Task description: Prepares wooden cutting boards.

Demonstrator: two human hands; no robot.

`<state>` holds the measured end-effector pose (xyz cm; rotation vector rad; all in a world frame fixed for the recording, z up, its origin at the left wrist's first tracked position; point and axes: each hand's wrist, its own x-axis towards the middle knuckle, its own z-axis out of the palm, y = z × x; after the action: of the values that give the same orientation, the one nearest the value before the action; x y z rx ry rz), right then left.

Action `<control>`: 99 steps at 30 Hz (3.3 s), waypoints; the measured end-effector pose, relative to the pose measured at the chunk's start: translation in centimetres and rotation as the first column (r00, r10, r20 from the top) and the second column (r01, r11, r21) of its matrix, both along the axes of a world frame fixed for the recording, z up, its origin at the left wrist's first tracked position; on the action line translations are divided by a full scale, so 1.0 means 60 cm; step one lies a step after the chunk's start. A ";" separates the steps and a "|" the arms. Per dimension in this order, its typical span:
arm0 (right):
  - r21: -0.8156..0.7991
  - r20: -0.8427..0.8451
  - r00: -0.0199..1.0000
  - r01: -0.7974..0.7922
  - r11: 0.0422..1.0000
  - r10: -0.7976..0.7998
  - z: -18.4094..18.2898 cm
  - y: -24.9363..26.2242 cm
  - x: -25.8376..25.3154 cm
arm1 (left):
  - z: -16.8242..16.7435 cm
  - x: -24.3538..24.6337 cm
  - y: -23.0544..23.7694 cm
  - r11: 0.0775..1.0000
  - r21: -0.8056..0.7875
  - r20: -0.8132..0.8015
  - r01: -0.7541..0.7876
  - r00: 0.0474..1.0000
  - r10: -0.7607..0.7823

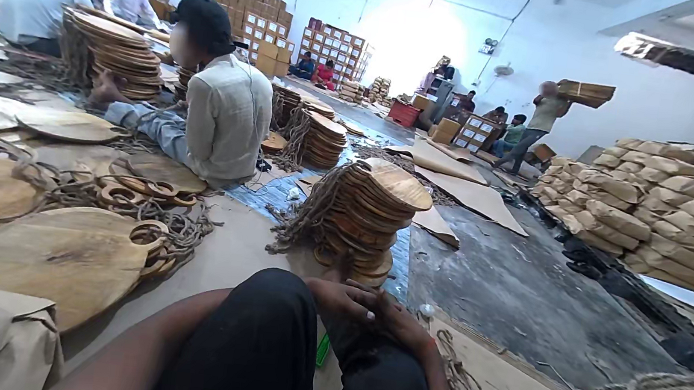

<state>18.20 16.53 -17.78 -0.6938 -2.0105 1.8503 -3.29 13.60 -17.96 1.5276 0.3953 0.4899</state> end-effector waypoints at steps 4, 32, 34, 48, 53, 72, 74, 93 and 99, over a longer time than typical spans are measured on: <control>-0.007 0.000 1.000 0.012 1.000 -0.012 0.000 -0.001 0.001 | 0.010 0.000 -0.006 1.000 -0.003 -0.044 -0.026 0.999 0.026; 0.093 0.167 0.960 0.211 0.973 -0.224 0.049 -0.038 -0.006 | 0.015 -0.003 -0.004 0.998 -0.019 -0.097 -0.053 0.994 0.051; 0.081 0.164 0.959 0.220 0.972 -0.231 0.051 -0.041 -0.009 | 0.013 -0.004 -0.003 0.999 -0.028 -0.094 -0.047 0.995 0.044; -0.003 0.103 0.984 0.148 0.989 -0.147 0.037 -0.032 -0.012 | 0.010 -0.005 -0.003 0.998 -0.050 -0.061 -0.038 0.998 0.035; 0.009 0.104 0.985 0.139 0.990 -0.139 0.037 -0.032 -0.011 | 0.012 -0.006 -0.003 0.998 -0.046 -0.075 -0.030 0.997 0.026; 0.073 0.109 0.985 0.125 0.989 -0.133 0.031 -0.028 -0.014 | 0.015 -0.009 -0.012 0.996 0.002 -0.107 -0.093 0.990 0.093; 0.051 0.070 0.993 0.093 0.994 -0.096 0.025 -0.023 -0.012 | 0.016 -0.009 -0.012 0.997 0.004 -0.100 -0.082 0.992 0.082; 0.081 0.044 0.999 0.012 0.997 -0.015 0.006 -0.003 -0.007 | 0.014 -0.005 -0.011 0.997 -0.006 -0.093 -0.071 0.993 0.070; 0.046 0.057 0.997 0.047 0.998 -0.050 0.010 -0.008 -0.005 | 0.015 -0.004 -0.012 0.998 0.013 -0.086 -0.060 0.994 0.060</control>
<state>17.89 16.05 -17.18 -0.7855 -2.0458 1.7722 -3.51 12.85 -17.03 1.5537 0.5078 0.4743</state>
